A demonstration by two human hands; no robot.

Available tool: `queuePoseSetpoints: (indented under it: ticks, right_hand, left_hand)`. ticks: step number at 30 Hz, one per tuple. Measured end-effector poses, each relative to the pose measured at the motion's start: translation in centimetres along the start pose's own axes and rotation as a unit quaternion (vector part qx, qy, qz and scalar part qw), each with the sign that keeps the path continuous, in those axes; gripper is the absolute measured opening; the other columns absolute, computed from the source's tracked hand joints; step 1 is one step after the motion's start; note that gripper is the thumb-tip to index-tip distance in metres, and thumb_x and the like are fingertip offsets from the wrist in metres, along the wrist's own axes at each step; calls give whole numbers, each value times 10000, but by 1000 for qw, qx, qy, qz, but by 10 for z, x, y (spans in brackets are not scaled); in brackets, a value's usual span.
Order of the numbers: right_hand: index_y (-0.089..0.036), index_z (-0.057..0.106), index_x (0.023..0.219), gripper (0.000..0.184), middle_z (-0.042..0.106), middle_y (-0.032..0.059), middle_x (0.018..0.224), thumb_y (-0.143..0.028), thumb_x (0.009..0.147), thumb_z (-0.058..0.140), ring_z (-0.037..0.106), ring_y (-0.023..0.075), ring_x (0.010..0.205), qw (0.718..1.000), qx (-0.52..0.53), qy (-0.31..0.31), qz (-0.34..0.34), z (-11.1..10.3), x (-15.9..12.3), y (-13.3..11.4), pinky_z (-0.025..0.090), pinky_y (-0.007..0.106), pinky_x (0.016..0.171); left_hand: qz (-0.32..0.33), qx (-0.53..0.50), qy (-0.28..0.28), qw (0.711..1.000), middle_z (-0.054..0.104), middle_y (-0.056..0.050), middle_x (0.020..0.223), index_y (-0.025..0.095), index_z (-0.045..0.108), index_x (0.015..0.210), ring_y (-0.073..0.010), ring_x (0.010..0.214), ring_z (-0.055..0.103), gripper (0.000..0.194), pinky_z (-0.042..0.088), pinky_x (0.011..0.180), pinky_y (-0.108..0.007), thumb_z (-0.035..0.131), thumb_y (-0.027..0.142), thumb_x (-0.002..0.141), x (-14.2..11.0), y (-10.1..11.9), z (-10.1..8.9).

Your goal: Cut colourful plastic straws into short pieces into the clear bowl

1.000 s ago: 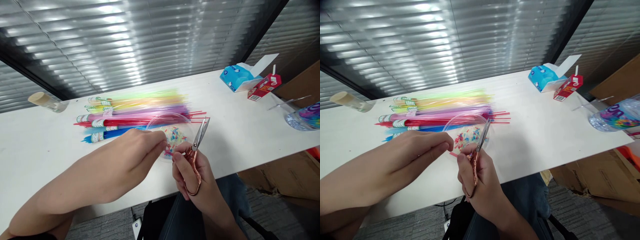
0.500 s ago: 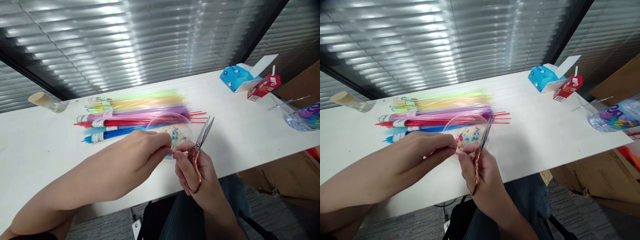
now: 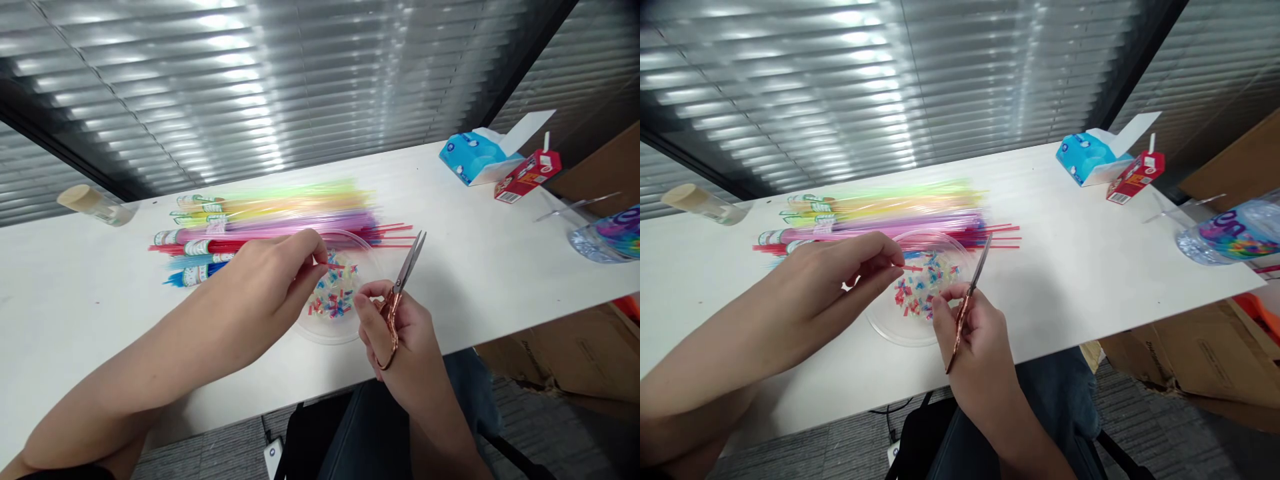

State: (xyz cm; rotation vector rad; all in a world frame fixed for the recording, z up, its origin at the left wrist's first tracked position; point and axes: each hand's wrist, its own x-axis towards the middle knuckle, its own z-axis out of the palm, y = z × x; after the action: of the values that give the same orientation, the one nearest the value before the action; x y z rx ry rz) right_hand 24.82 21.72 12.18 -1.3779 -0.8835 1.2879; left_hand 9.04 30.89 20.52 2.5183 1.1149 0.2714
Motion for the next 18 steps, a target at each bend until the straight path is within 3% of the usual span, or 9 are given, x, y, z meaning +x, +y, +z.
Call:
queuePoseSetpoints:
  ticks: [3, 9, 13, 18]
  right_hand:
    - [-208, 529, 925, 311, 416, -79, 548, -511, 908, 598, 319, 53, 384, 998, 31, -51, 30, -2, -7, -6, 227, 188, 354]
    - [-206, 494, 922, 402, 425, -62, 615, -601, 899, 563, 293, 43, 420, 972, 72, -217, 62, -2, -21, -13, 240, 192, 382]
    - [-200, 482, 880, 413, 423, -49, 648, -603, 892, 575, 323, 61, 494, 966, 66, -239, 69, 1, -22, -14, 277, 203, 449]
    - [-194, 514, 856, 412, 441, -20, 719, -587, 858, 636, 382, 100, 635, 972, 64, -220, 56, 5, -23, -12, 298, 224, 534]
  left_hand:
    - [0, -27, 5, 1000, 589, 4, 721, 198, 546, 870, -115, 593, 495, 174, 334, 507, -246, 443, 303, 960, -1, 2, -3]
    - [-34, -82, 29, 996, 620, 4, 749, 205, 549, 879, -125, 629, 532, 184, 369, 522, -257, 429, 308, 972, -4, 13, -7]
    - [-40, -118, 14, 992, 629, 10, 771, 212, 538, 888, -127, 653, 546, 187, 393, 531, -262, 425, 328, 981, -6, 15, -8]
    - [-28, -150, -46, 987, 637, 41, 827, 233, 515, 924, -101, 702, 571, 152, 423, 548, -237, 426, 332, 997, -9, 13, -10]
